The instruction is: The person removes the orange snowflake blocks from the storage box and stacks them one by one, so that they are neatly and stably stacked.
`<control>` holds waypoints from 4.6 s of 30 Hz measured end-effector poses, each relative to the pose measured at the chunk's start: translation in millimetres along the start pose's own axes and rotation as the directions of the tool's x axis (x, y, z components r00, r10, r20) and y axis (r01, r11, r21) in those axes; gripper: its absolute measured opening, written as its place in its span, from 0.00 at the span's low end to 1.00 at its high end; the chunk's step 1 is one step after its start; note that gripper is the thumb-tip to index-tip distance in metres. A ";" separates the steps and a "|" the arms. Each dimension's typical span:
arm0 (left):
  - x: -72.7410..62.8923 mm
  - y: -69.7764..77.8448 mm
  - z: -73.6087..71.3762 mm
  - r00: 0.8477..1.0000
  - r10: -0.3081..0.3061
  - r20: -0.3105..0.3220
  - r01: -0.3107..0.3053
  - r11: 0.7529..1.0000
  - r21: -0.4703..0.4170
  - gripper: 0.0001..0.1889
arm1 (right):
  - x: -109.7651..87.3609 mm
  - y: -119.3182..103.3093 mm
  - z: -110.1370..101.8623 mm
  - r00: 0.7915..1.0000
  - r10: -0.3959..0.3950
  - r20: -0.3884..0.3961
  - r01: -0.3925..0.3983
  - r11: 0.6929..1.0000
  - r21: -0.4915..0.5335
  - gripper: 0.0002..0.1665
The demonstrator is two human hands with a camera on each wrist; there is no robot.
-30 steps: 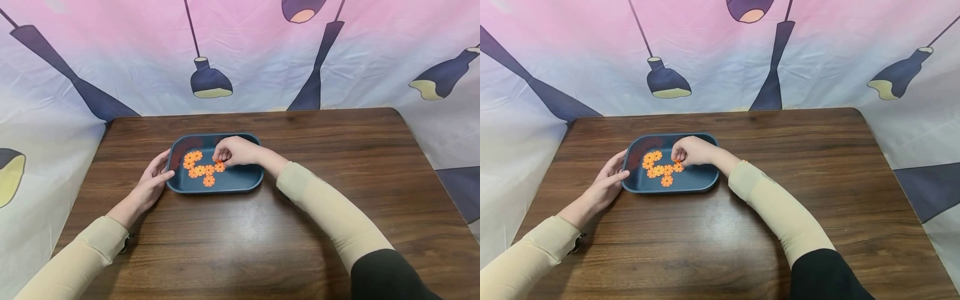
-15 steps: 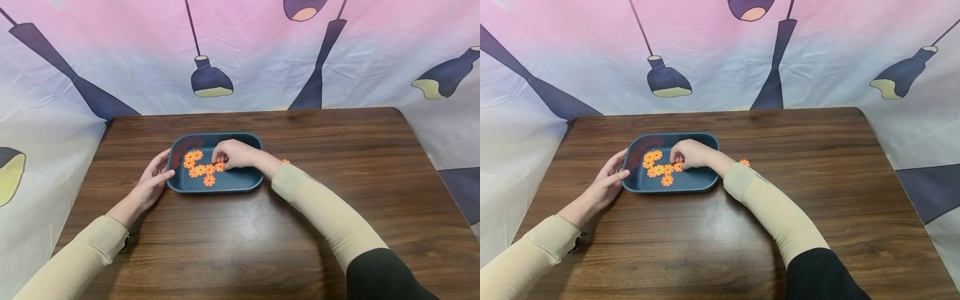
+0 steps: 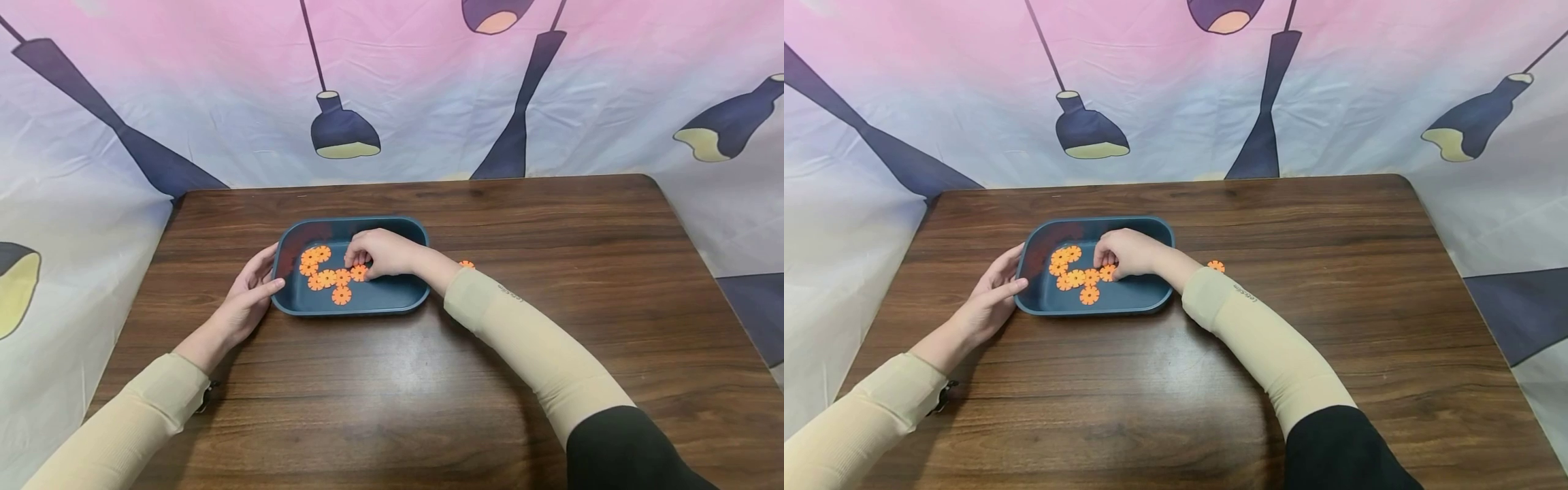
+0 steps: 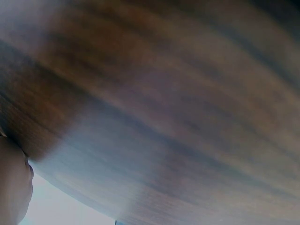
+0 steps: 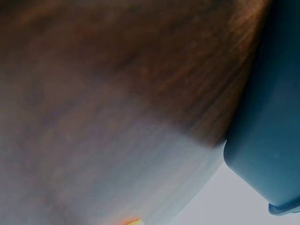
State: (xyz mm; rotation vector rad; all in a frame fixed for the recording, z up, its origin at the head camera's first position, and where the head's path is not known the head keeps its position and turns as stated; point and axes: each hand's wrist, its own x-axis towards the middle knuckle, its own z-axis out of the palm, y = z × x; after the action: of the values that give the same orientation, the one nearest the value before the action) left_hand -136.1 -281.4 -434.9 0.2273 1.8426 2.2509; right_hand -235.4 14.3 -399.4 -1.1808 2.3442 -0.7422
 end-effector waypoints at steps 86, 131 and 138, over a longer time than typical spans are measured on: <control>0.6 -0.3 0.6 1.000 0.012 0.002 -0.012 1.000 0.002 0.30 | -151.3 88.5 -51.8 0.958 0.255 -0.131 -0.215 0.941 0.261 0.05; 0.9 1.1 0.7 1.000 0.004 -0.002 -0.004 1.000 -0.014 0.30 | -141.9 86.3 -53.6 0.956 0.251 -0.151 -0.217 0.953 0.211 0.06; 1.6 1.3 0.9 1.000 0.008 0.000 -0.008 1.000 -0.019 0.31 | -124.0 62.4 -67.9 0.949 0.221 -0.226 -0.176 0.963 0.202 0.06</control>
State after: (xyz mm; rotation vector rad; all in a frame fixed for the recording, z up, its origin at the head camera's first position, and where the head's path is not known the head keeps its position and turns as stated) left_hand -137.5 -280.3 -433.5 0.2324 1.8220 2.2727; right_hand -242.8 166.0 -370.8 -0.7985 2.4855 -1.0538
